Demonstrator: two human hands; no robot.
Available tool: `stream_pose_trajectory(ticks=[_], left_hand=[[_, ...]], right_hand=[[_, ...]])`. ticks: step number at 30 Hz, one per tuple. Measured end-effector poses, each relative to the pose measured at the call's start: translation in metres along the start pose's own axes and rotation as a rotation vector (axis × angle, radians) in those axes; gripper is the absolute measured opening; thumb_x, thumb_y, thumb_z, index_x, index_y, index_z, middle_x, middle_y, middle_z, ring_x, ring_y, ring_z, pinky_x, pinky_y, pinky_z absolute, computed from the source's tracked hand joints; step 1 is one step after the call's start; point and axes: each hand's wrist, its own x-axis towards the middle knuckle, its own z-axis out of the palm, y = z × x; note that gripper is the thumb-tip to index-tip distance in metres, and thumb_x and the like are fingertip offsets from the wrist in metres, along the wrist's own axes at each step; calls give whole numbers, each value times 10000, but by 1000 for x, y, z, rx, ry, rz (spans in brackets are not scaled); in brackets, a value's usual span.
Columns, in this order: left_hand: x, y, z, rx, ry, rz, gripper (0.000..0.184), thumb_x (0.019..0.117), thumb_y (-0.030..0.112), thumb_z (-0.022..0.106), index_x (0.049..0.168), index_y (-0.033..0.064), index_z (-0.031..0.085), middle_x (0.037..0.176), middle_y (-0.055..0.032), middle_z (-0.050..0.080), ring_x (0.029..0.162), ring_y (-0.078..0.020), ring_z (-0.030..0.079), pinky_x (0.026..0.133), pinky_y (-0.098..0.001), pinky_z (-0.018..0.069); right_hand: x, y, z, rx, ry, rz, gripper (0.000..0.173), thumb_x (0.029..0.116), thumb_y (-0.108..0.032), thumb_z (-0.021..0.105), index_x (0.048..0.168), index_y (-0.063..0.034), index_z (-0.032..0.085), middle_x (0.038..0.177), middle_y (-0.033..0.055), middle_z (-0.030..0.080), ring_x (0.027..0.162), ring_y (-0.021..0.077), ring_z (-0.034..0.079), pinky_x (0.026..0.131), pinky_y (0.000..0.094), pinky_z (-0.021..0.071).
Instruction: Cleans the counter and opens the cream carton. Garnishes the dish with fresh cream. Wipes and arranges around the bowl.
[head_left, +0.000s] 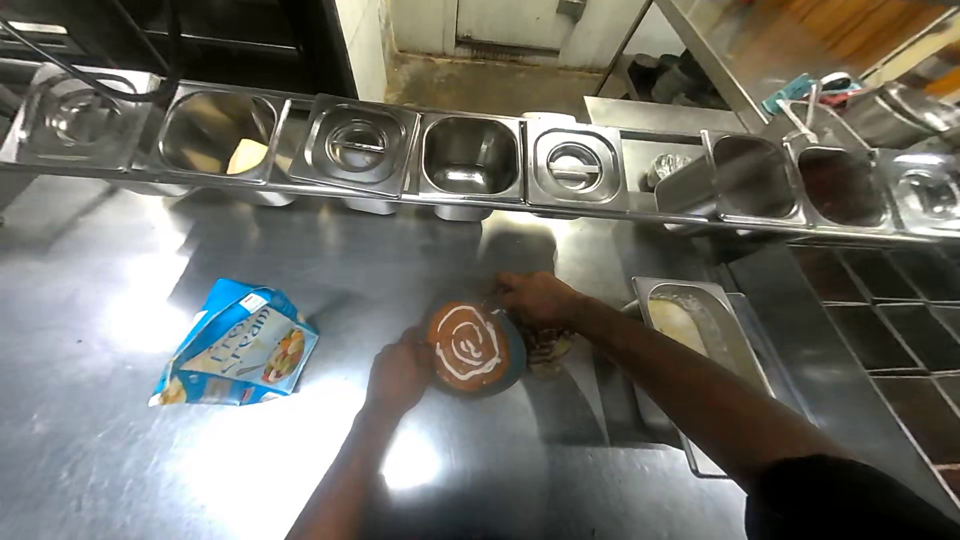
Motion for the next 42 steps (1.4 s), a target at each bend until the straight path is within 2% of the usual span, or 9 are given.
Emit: stream_pose_trajectory(ticks=[13, 20, 23, 28, 34, 37, 39, 40, 42], left_hand=[[-2, 2, 2, 4, 42, 8, 397, 1094, 258, 376, 1310, 32, 621, 921, -179, 720, 917, -347, 715, 850, -532, 554], [-3, 6, 0, 4, 36, -18, 408, 1095, 292, 384, 1320, 47, 621, 982, -191, 726, 975, -367, 710, 890, -554, 542], [-3, 5, -2, 17, 18, -7, 423, 1095, 296, 384, 1345, 41, 610, 1009, -199, 726, 998, -373, 705, 912, -563, 533], [-4, 3, 1, 1, 42, 4, 411, 1091, 289, 374, 1302, 39, 623, 1002, -193, 721, 1000, -370, 701, 902, -564, 535], [-13, -8, -6, 59, 72, -36, 425, 1098, 313, 370, 1345, 67, 613, 1078, -203, 720, 1058, -388, 688, 939, -581, 518], [-38, -11, -1, 149, 333, 71, 580, 1055, 452, 426, 1494, 80, 498, 1156, -234, 699, 1021, -460, 687, 827, -665, 536], [-61, 4, 8, 64, 509, 325, 673, 971, 496, 510, 1428, 2, 546, 1229, -274, 642, 1016, -465, 674, 770, -640, 555], [-75, 18, 16, -52, 441, 438, 677, 959, 501, 548, 1396, -17, 563, 1264, -259, 635, 1030, -414, 685, 791, -590, 580], [-103, 53, 37, -419, -60, 469, 650, 986, 456, 612, 1467, 34, 499, 1356, -139, 622, 1117, -240, 676, 913, -437, 593]], right_hand=[[5, -9, -14, 188, -231, 153, 269, 990, -101, 600, 1186, -217, 744, 1220, 90, 632, 1081, 263, 643, 878, 470, 556], [1, -16, -31, 246, -318, 108, 193, 974, -53, 599, 1069, -100, 760, 1067, 140, 695, 1019, 321, 665, 893, 530, 528], [-16, -13, -44, 654, -319, 218, 268, 1014, 13, 494, 1044, -28, 757, 1010, 90, 732, 920, 180, 674, 871, 405, 532], [-78, -9, -51, 1301, -8, 544, 372, 967, -41, 399, 1110, -73, 741, 1024, 71, 730, 803, 114, 660, 704, 300, 552], [-136, -68, -13, 1784, 682, 597, 319, 890, -67, 420, 1054, -170, 674, 828, 33, 718, 667, 89, 677, 574, 265, 577], [-157, -102, 15, 1909, 898, 585, 318, 911, -81, 422, 1045, -213, 678, 816, 12, 700, 641, 68, 655, 541, 247, 560], [-167, -123, 31, 1942, 1001, 575, 320, 907, -97, 432, 1071, -236, 669, 832, -9, 698, 654, 51, 657, 550, 233, 563], [-170, -133, 37, 1960, 1046, 554, 327, 914, -92, 431, 1086, -238, 668, 851, -11, 703, 670, 50, 663, 565, 230, 569], [-169, -152, 47, 2001, 1117, 530, 345, 922, -77, 416, 1110, -239, 655, 886, 6, 715, 698, 70, 676, 584, 249, 576]])
